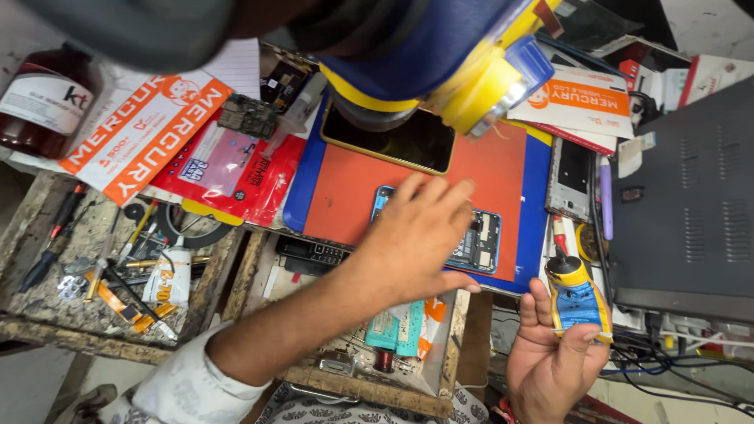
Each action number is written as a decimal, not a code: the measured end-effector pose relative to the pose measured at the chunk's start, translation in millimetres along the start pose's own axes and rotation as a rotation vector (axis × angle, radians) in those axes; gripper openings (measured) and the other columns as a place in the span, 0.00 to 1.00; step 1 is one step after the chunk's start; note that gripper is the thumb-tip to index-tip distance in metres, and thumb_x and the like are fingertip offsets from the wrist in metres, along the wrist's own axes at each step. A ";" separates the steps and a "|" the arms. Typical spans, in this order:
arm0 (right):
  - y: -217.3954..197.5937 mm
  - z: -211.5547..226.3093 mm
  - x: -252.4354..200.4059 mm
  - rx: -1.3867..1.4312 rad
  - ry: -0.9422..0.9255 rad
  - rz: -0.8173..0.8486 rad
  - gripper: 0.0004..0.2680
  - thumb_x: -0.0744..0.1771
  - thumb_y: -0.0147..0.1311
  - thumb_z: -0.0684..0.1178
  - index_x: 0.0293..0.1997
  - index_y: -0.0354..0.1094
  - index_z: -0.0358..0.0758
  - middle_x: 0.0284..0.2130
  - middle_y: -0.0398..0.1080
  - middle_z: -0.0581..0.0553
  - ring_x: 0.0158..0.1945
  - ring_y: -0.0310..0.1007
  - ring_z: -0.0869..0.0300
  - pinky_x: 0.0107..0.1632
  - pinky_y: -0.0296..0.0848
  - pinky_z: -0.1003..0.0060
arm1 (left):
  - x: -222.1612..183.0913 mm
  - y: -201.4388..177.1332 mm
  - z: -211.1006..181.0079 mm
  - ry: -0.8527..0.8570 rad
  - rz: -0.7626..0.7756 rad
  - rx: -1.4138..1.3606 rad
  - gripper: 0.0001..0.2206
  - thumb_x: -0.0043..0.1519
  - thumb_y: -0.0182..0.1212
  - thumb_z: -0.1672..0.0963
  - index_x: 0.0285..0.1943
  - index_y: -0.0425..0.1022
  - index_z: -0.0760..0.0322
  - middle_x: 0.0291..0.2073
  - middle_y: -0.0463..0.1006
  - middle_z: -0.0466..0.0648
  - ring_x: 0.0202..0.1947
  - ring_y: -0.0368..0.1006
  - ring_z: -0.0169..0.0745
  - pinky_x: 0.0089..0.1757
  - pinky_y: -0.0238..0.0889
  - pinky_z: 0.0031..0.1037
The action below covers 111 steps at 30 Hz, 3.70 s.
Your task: The person applies adhesive from a tube to the internal perimeter of a mobile phone and then presses a replacement back panel onto the device.
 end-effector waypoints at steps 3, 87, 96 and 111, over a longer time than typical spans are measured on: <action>-7.1 1.8 -0.1 0.027 -0.008 -0.020 0.23 0.75 0.52 0.58 0.73 0.53 0.28 0.58 0.68 0.34 0.59 0.74 0.49 0.64 0.74 0.55 | 13.6 11.0 -20.6 0.065 0.031 0.069 0.43 0.45 0.68 0.36 0.54 0.74 0.76 0.59 0.66 0.54 0.59 0.61 0.50 0.62 0.51 0.44; 176.8 -33.3 92.2 -0.637 0.204 0.755 0.11 0.68 0.59 0.45 0.54 0.72 0.31 0.43 0.79 0.46 0.45 0.77 0.68 0.48 0.74 0.73 | -102.9 11.5 59.3 -0.115 -0.570 -0.144 0.34 0.55 0.76 0.48 0.64 0.65 0.68 0.60 0.76 0.52 0.65 0.70 0.47 0.67 0.56 0.44; 173.7 -36.3 90.0 -0.685 0.153 0.759 0.11 0.68 0.60 0.44 0.54 0.73 0.31 0.41 0.78 0.47 0.43 0.75 0.69 0.46 0.73 0.74 | -106.4 13.3 61.0 -0.098 -0.573 -0.151 0.35 0.56 0.77 0.48 0.67 0.64 0.68 0.61 0.76 0.52 0.66 0.70 0.47 0.67 0.56 0.44; 175.3 -32.7 88.1 -0.690 0.105 0.796 0.08 0.68 0.60 0.42 0.50 0.74 0.31 0.41 0.79 0.47 0.43 0.75 0.69 0.46 0.73 0.74 | -106.8 14.6 61.9 -0.110 -0.540 -0.126 0.34 0.57 0.76 0.48 0.66 0.65 0.67 0.61 0.77 0.50 0.67 0.69 0.46 0.67 0.57 0.43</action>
Point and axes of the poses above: each hand's wrist, its own x-axis towards the middle knuckle, its own y-axis out of the palm, z = x × y, the point moved 5 cm from there along x, towards the middle knuckle
